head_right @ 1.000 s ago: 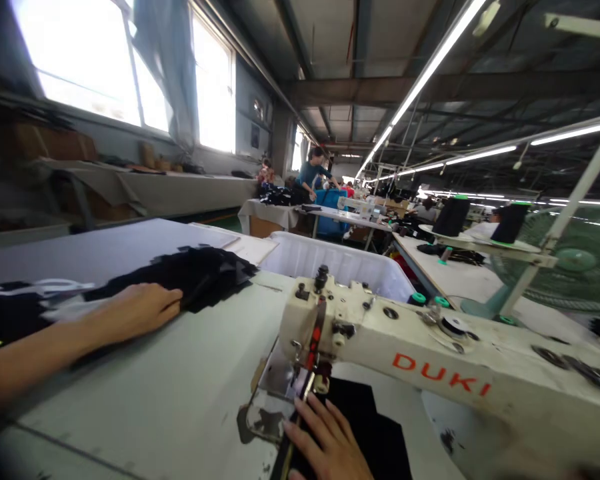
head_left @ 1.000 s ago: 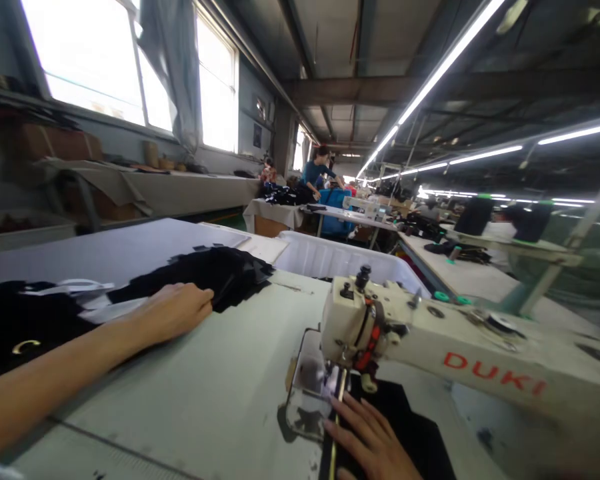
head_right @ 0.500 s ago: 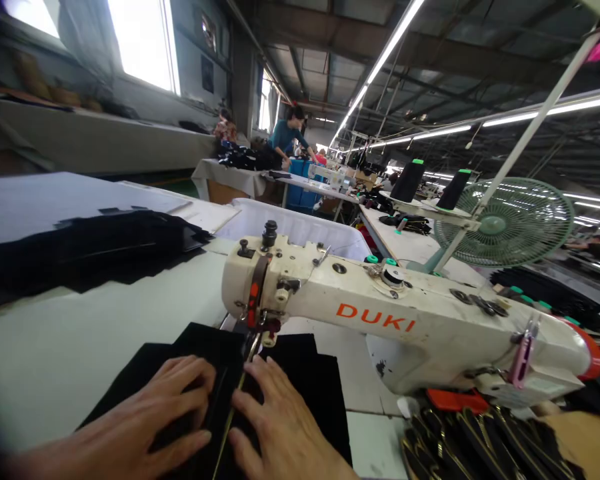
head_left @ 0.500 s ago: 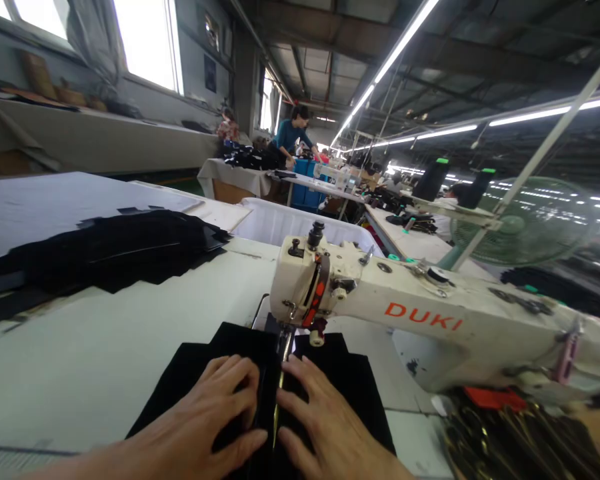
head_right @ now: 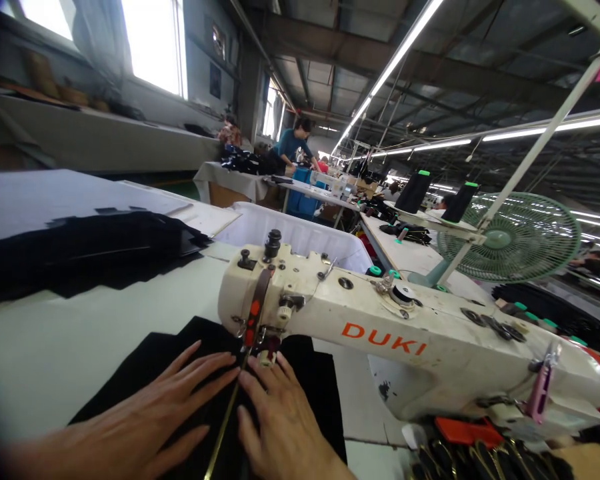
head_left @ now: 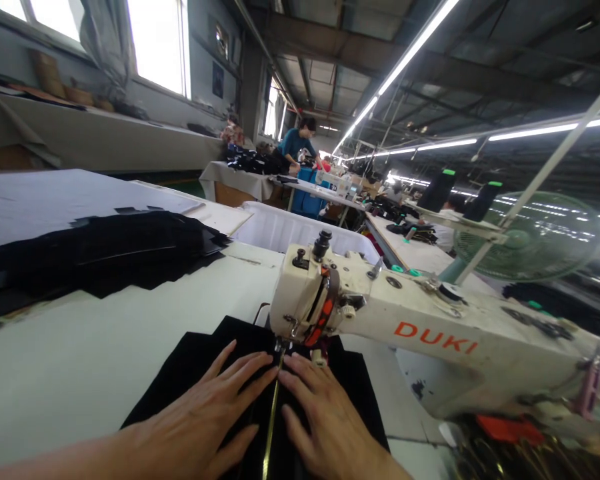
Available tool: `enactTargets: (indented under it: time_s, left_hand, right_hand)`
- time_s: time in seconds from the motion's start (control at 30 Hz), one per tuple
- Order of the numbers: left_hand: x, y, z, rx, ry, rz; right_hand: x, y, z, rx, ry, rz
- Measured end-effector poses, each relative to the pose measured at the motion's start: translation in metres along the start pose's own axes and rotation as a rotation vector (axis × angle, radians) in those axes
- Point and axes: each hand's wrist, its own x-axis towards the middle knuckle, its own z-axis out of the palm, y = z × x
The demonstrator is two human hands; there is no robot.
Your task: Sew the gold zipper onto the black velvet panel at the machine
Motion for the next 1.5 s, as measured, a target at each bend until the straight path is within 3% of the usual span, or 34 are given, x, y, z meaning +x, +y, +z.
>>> enactTargets:
  time_s: [0.2,0.57,0.73,0.87,1.1,1.27,1.5]
  left_hand:
    - [-0.003,-0.003,0.007,0.018,-0.038,0.080]
    - [-0.002,-0.012,0.012,0.029,-0.064,0.057]
    - [0.000,-0.012,0.017,-0.068,-0.056,0.114]
    - [-0.001,-0.011,0.021,-0.012,0.001,0.116]
    - [0.001,-0.015,0.020,0.006,0.000,0.125]
    - [0.001,-0.017,0.020,0.083,0.059,0.197]
    - [0.001,-0.018,0.024,0.081,0.051,0.191]
  right_hand:
    - [-0.003,0.004,0.000,-0.042,0.036,-0.054]
    - [0.000,0.007,0.003,-0.131,0.123,-0.144]
    - [-0.004,0.005,0.016,-0.139,0.166,-0.159]
    - [-0.008,0.007,0.026,-0.116,0.255,-0.132]
    - [-0.004,0.011,0.014,-0.176,0.199,-0.230]
    - [-0.002,0.009,0.011,-0.191,0.208,-0.219]
    - [-0.002,0.006,0.011,-0.210,0.214,-0.216]
